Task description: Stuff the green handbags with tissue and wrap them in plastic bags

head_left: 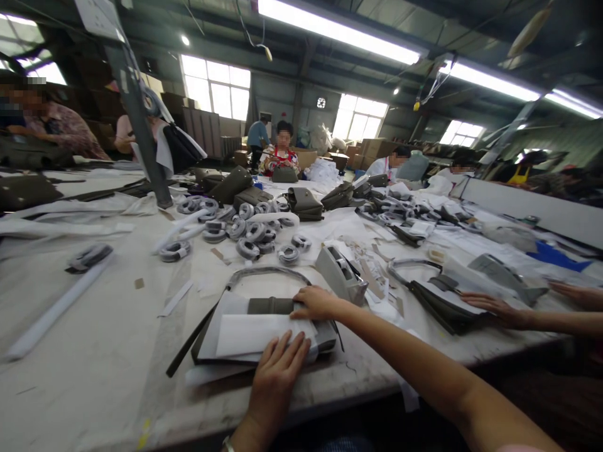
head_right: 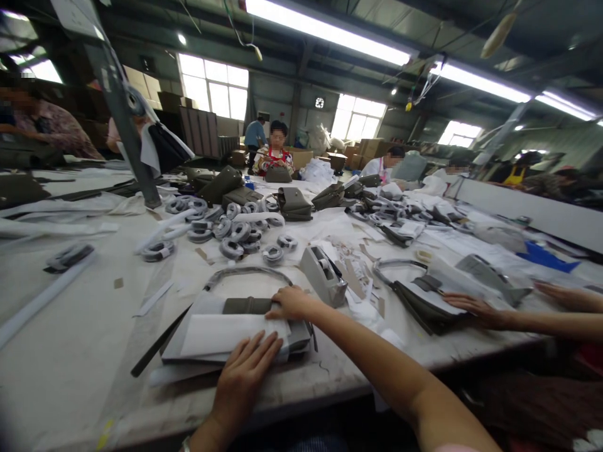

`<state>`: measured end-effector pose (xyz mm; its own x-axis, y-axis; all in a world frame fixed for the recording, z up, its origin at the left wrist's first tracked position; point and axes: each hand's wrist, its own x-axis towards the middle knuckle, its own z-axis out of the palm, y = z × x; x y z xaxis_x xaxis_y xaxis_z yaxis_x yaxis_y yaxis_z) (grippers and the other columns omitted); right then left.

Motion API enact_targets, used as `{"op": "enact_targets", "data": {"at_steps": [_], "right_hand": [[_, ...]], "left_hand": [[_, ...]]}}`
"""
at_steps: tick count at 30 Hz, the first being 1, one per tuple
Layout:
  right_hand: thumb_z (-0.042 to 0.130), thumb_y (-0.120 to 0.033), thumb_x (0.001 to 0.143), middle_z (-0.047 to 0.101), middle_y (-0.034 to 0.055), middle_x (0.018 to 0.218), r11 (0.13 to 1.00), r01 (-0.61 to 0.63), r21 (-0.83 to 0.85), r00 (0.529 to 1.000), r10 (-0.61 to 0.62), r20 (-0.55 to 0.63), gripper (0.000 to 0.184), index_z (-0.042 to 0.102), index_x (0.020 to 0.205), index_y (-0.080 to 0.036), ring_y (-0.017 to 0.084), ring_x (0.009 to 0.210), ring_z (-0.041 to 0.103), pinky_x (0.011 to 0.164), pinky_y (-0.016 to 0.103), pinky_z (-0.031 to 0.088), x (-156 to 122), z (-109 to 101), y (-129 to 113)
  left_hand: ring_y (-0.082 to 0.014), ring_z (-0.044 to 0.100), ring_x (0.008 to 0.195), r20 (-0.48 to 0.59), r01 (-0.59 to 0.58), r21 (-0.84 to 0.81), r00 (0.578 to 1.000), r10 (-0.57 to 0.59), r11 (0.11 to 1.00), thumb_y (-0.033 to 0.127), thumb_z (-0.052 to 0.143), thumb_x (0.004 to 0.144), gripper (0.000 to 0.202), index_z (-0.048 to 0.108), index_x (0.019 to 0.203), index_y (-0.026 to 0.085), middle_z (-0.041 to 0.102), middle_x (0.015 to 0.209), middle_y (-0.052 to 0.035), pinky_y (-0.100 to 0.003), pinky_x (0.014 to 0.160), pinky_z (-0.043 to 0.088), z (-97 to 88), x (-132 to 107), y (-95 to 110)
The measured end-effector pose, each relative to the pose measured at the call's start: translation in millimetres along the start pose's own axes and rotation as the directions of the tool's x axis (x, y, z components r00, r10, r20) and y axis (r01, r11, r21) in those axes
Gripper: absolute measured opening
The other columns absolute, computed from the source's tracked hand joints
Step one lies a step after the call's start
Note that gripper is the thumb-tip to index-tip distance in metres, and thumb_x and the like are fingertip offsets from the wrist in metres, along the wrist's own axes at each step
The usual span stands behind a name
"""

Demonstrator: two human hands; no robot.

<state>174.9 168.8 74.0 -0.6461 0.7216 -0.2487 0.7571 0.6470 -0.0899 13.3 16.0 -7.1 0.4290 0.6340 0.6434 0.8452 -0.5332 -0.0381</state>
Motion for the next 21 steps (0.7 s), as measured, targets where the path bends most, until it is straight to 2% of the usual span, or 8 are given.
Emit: {"op": "enact_targets", "data": {"at_steps": [4, 7, 10, 12, 14, 16, 19, 21], "right_hand": [[0.048, -0.057, 0.095, 0.072, 0.0153, 0.11, 1.0, -0.012, 0.029, 1.0, 0.012, 0.007, 0.05, 0.075, 0.107, -0.017, 0.03, 0.111, 0.063, 0.1, 0.04, 0.038, 13, 5, 6], [0.046, -0.047, 0.099, 0.075, 0.0136, 0.102, 0.997, -0.025, 0.078, 0.999, 0.027, -0.027, 0.043, 0.077, 0.098, -0.017, 0.027, 0.104, 0.066, 0.096, 0.036, 0.041, 17, 0, 11], [0.045, -0.039, 0.101, 0.073, 0.0112, 0.112, 0.989, -0.036, 0.143, 0.99, 0.054, -0.127, 0.037, 0.074, 0.111, -0.018, 0.023, 0.106, 0.066, 0.094, 0.031, 0.043, 1, -4, 9], [0.043, -0.037, 0.102, 0.068, 0.0109, 0.126, 0.983, -0.045, 0.179, 0.971, 0.085, -0.224, 0.037, 0.067, 0.124, -0.019, 0.022, 0.116, 0.061, 0.101, 0.032, 0.04, -22, 1, 0], [0.044, -0.038, 0.102, 0.065, 0.0108, 0.131, 0.975, -0.01, 0.22, 0.938, 0.085, -0.336, 0.038, 0.063, 0.129, -0.019, 0.021, 0.123, 0.057, 0.11, 0.035, 0.034, -50, 15, -16], [0.054, -0.041, 0.096, 0.063, 0.0107, 0.133, 0.965, 0.092, 0.246, 0.893, 0.029, -0.449, 0.042, 0.06, 0.132, -0.021, 0.023, 0.126, 0.055, 0.116, 0.041, 0.027, -78, 36, -33], [0.067, -0.043, 0.086, 0.05, 0.0126, 0.147, 0.983, 0.123, 0.137, 0.877, -0.043, -0.479, 0.07, 0.044, 0.147, -0.019, 0.03, 0.138, 0.042, 0.119, 0.051, 0.021, -103, 66, -46], [0.068, -0.035, 0.086, 0.046, 0.0111, 0.15, 0.995, 0.091, 0.042, 0.876, -0.059, -0.479, 0.07, 0.04, 0.149, -0.02, 0.03, 0.138, 0.042, 0.119, 0.053, 0.02, -107, 76, -42]], "left_hand": [[-0.0216, 0.059, 0.123, 0.001, 0.002, -0.016, 1.0, -0.002, 1.0, 0.005, 0.039, 0.095, 0.049, 0.056, 0.136, 0.026, 0.06, 0.137, 0.0003, -0.038, 0.101, 0.048, -0.3, 0, 2], [-0.0223, 0.058, 0.125, -0.009, 0.023, -0.033, 1.0, -0.023, 0.999, 0.003, 0.039, 0.094, 0.051, 0.057, 0.135, 0.027, 0.06, 0.138, 0.0002, -0.041, 0.103, 0.046, 2.1, -1, 3], [-0.0225, 0.058, 0.125, -0.019, 0.038, -0.052, 0.999, -0.039, 0.998, 0.003, 0.04, 0.093, 0.051, 0.057, 0.135, 0.026, 0.061, 0.137, -0.0009, -0.041, 0.104, 0.046, 3.4, -2, 3], [-0.0225, 0.058, 0.125, 0.0, 0.026, -0.067, 1.0, -0.026, 0.997, 0.005, 0.042, 0.094, 0.05, 0.055, 0.137, 0.025, 0.061, 0.137, -0.0015, -0.042, 0.104, 0.046, 2.4, -1, 3], [-0.0231, 0.059, 0.124, 0.01, 0.029, -0.093, 1.0, -0.028, 0.995, 0.007, 0.043, 0.094, 0.048, 0.053, 0.138, 0.024, 0.062, 0.135, -0.0031, -0.042, 0.104, 0.047, 0.1, 1, 2], [-0.0233, 0.061, 0.122, 0.015, 0.055, -0.132, 0.998, -0.054, 0.99, 0.011, 0.045, 0.095, 0.045, 0.054, 0.138, 0.022, 0.064, 0.134, -0.0057, -0.043, 0.104, 0.049, -3.9, 4, 0], [-0.0208, 0.06, 0.123, 0.083, 0.037, -0.169, 0.996, -0.023, 0.985, 0.015, 0.049, 0.094, 0.045, 0.053, 0.138, 0.021, 0.06, 0.139, -0.0075, -0.039, 0.105, 0.049, -16.1, 9, -10], [-0.0211, 0.054, 0.129, 0.139, -0.043, -0.132, 0.988, 0.062, 0.99, 0.014, 0.05, 0.093, 0.047, 0.052, 0.139, 0.022, 0.054, 0.145, -0.0062, -0.039, 0.108, 0.047, -29.0, 11, -23]]}}
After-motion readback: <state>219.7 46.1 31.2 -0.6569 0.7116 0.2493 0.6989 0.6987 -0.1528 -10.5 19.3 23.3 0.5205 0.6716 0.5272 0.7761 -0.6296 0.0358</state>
